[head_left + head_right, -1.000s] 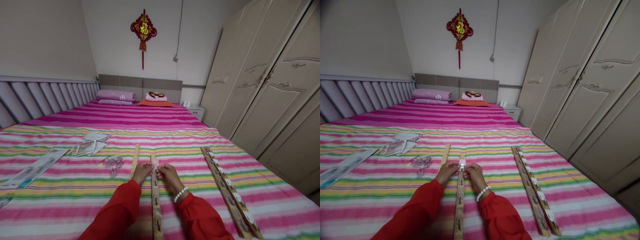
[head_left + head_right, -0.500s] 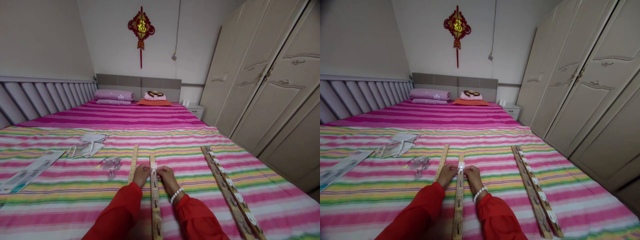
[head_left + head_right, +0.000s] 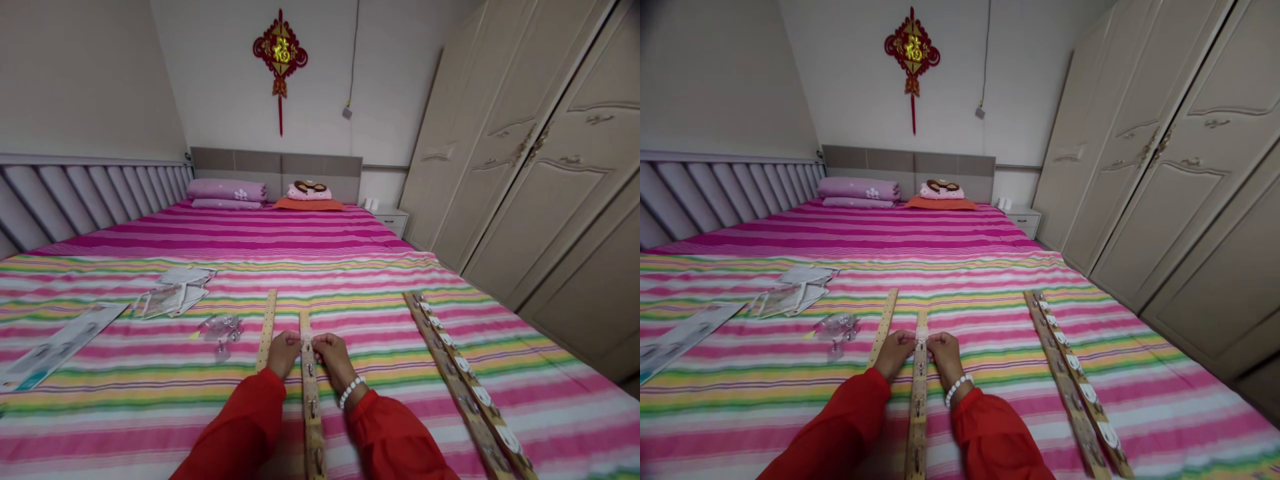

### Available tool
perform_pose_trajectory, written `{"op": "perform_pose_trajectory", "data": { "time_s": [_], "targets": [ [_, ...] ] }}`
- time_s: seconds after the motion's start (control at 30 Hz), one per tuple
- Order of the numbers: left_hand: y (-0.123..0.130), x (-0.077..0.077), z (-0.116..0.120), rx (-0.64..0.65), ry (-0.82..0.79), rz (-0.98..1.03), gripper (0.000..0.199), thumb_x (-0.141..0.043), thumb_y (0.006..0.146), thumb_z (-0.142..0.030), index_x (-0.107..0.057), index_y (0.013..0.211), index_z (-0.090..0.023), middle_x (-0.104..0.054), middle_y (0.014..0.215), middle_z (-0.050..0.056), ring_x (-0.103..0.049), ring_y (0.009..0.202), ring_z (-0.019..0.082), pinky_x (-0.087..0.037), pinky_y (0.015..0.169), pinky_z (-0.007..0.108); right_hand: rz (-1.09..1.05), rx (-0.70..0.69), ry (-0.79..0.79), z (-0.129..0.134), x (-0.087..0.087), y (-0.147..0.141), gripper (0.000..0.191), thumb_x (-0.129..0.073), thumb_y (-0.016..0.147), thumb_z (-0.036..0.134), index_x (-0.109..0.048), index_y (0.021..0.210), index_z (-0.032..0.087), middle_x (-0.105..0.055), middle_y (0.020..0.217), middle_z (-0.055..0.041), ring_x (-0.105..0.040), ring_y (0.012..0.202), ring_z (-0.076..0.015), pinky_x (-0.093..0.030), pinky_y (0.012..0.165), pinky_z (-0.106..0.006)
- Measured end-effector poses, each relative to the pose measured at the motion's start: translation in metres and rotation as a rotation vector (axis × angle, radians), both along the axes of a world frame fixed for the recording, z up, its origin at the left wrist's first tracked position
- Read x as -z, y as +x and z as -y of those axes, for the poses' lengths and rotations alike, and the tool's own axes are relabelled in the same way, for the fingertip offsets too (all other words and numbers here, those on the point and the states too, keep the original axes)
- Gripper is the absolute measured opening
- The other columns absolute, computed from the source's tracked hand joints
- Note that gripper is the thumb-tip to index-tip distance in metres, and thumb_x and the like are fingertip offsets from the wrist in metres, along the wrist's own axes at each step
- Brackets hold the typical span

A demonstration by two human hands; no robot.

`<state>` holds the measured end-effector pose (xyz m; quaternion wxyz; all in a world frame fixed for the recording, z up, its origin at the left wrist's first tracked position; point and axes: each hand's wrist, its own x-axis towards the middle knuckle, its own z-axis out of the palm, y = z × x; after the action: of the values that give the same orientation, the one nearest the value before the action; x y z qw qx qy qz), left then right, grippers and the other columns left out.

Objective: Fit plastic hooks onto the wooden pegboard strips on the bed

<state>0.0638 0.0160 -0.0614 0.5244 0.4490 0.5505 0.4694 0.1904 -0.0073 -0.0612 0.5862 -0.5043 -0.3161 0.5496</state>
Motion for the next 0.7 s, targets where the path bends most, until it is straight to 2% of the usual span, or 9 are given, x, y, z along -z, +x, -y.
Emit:
{"op": "perform_pose_trajectory", "data": {
  "time_s": [0.17, 0.4, 0.57, 0.7],
  "targets": [
    [0.0, -0.001, 0.001, -0.001, -0.022, 0.046, 0.024, -0.075, 0.047, -0.02, -0.059, 0.063, -0.015, -0.06, 0.052, -0.003, -0.057, 0.052, 0.013, -0.045, 0.054, 0.023, 0.016, 0.006, -0.004, 0.0, 0.002, -0.001, 0.011, -0.067, 0.051, 0.021, -0.06, 0.057, 0.015, -0.053, 0.04, 0.0052, -0.042, 0.037, -0.007, -0.029, 0.039, -0.02],
    [0.001, 0.004, 0.001, -0.079, -0.024, 0.031, 0.023, -0.072, 0.05, -0.016, -0.055, 0.066, -0.016, -0.055, 0.05, -0.006, -0.054, 0.048, 0.01, -0.045, 0.052, 0.022, 0.031, 0.012, -0.013, -0.001, 0.004, -0.001, 0.015, -0.068, 0.051, 0.023, -0.061, 0.06, 0.014, -0.052, 0.04, 0.0062, -0.042, 0.037, -0.0073, -0.029, 0.039, -0.02],
    [-0.002, 0.007, 0.001, 0.014, 0.019, 0.068, 0.029, -0.072, 0.05, -0.019, -0.063, 0.077, -0.014, -0.054, 0.051, -0.007, -0.052, 0.048, 0.01, -0.042, 0.049, 0.021, 0.028, -0.027, 0.026, -0.002, 0.008, 0.001, 0.034, -0.068, 0.053, 0.021, -0.069, 0.086, 0.012, -0.048, 0.04, 0.0092, -0.041, 0.037, -0.0077, -0.03, 0.039, -0.02],
    [-0.006, 0.009, -0.001, 0.082, -0.016, 0.06, 0.033, -0.074, 0.05, -0.024, -0.069, 0.08, -0.011, -0.055, 0.057, -0.005, -0.054, 0.054, 0.01, -0.046, 0.056, 0.023, 0.112, -0.121, 0.058, -0.006, 0.016, 0.004, 0.044, -0.067, 0.06, 0.024, -0.071, 0.102, 0.012, -0.054, 0.045, 0.0065, -0.043, 0.039, -0.0088, -0.035, 0.042, -0.022]
  ]
}}
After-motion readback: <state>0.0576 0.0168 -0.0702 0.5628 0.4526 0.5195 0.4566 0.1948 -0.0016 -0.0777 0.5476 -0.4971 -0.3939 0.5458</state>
